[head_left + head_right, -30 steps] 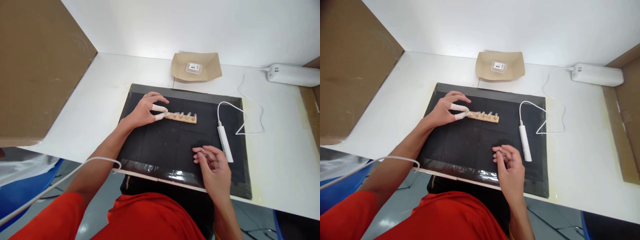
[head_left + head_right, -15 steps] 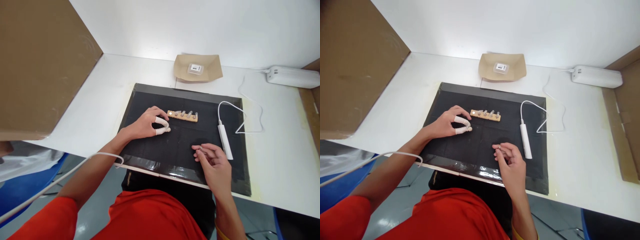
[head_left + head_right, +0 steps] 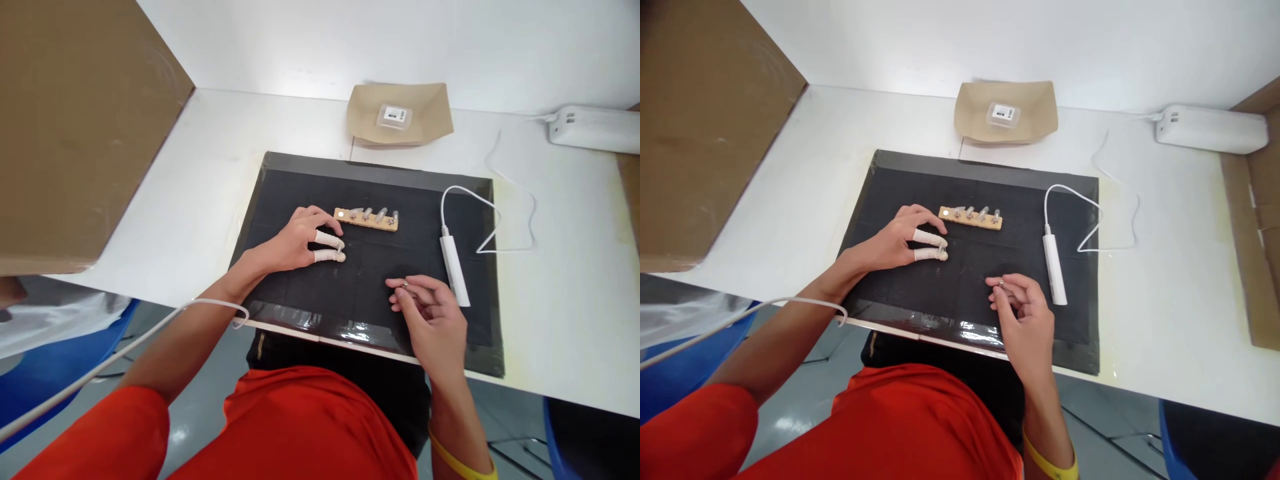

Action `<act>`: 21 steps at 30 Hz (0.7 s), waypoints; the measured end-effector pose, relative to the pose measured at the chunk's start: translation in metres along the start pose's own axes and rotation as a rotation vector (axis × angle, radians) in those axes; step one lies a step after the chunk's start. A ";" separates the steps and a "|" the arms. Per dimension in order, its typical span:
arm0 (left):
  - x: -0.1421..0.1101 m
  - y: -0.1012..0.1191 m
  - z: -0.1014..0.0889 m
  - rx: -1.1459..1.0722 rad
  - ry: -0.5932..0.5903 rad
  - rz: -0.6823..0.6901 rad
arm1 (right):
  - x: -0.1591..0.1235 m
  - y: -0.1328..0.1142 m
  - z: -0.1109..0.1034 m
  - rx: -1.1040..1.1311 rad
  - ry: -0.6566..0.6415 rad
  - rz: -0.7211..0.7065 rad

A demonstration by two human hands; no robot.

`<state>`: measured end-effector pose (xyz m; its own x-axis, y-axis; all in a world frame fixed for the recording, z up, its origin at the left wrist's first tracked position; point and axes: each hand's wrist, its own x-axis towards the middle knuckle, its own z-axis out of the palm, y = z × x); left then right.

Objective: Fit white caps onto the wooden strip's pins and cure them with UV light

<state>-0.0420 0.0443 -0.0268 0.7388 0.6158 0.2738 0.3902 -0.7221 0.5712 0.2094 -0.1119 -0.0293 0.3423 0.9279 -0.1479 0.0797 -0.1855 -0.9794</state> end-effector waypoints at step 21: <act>0.027 0.019 0.010 -0.161 0.092 0.122 | 0.017 -0.025 -0.011 -0.087 0.006 -0.045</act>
<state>-0.0088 0.0440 -0.0161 0.7191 0.5583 0.4139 0.2029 -0.7382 0.6433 0.2232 -0.0947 -0.0060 0.3423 0.9339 -0.1033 0.1759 -0.1717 -0.9693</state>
